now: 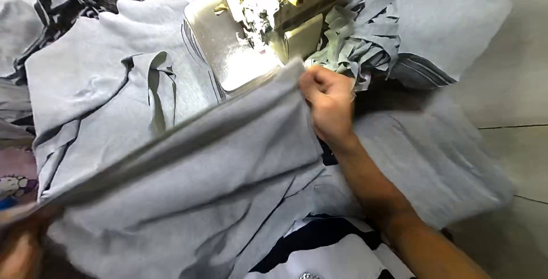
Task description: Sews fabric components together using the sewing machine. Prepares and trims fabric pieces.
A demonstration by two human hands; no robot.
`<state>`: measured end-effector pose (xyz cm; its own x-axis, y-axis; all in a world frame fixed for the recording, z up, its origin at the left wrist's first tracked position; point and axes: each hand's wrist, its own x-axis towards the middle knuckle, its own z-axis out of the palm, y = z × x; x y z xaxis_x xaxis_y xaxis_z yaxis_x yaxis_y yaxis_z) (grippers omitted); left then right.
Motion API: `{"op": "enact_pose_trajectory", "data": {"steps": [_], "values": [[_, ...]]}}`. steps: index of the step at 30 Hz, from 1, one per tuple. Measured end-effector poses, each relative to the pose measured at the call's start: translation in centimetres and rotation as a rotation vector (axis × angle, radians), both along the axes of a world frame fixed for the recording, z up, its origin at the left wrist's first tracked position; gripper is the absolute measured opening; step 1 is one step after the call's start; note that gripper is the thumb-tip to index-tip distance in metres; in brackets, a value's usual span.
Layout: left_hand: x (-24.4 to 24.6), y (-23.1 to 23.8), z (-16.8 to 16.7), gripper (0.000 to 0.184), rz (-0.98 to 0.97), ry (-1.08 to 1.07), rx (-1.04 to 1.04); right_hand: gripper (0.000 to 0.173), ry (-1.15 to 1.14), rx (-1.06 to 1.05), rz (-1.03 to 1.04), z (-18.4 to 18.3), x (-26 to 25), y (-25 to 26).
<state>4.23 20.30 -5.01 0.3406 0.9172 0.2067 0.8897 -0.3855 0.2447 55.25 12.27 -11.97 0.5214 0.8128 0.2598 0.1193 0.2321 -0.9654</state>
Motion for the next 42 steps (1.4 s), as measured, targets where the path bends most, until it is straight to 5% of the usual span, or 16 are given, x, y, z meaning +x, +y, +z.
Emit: {"op": "enact_pose_trajectory", "data": {"steps": [3, 9, 13, 20, 24, 28, 33, 36, 39, 42], "values": [[8.4, 8.0, -1.2, 0.03, -0.056, 0.222, -0.076, 0.024, -0.018, -0.079, 0.008, -2.3, -0.6, 3.9], [28.0, 9.6, -1.9, 0.038, -0.63, -0.198, -0.159, 0.02, -0.049, -0.1, 0.027, -2.1, -0.4, 3.9], [34.6, 9.7, -2.5, 0.037, -0.819, -0.288, -0.176, 0.019, -0.017, -0.067, 0.091, -1.6, 0.1, 3.7], [36.5, 8.1, -2.3, 0.02, -0.712, -0.492, -0.222, 0.015, -0.006, -0.014, 0.153, -1.6, 0.3, 2.8], [36.4, 7.3, -1.0, 0.019, -0.653, -0.61, -0.086, 0.038, -0.113, -0.114, 0.051, -3.2, -0.9, 0.6], [36.6, 7.6, 0.0, 0.015, -0.668, -0.674, -0.033, 0.022, -0.135, -0.108, -0.056, -4.9, -1.9, -0.7], [36.9, 8.5, -0.4, 0.016, -0.653, -0.676, 0.016, 0.009, -0.131, -0.026, -0.02, -1.7, -2.0, -3.3], [36.9, 7.4, -0.8, 0.016, -0.645, -0.72, -0.01, 0.004, -0.139, -0.188, 0.063, -0.5, -1.5, -5.4], [37.3, 6.2, -3.2, 0.019, -0.592, -0.605, 0.012, 0.019, -0.301, -0.586, 0.208, -1.9, 0.4, -5.4], [37.8, 5.2, -5.8, 0.022, -0.569, -0.52, 0.022, 0.02, -0.457, -0.514, 0.136, -2.3, 1.2, -4.2]]}}
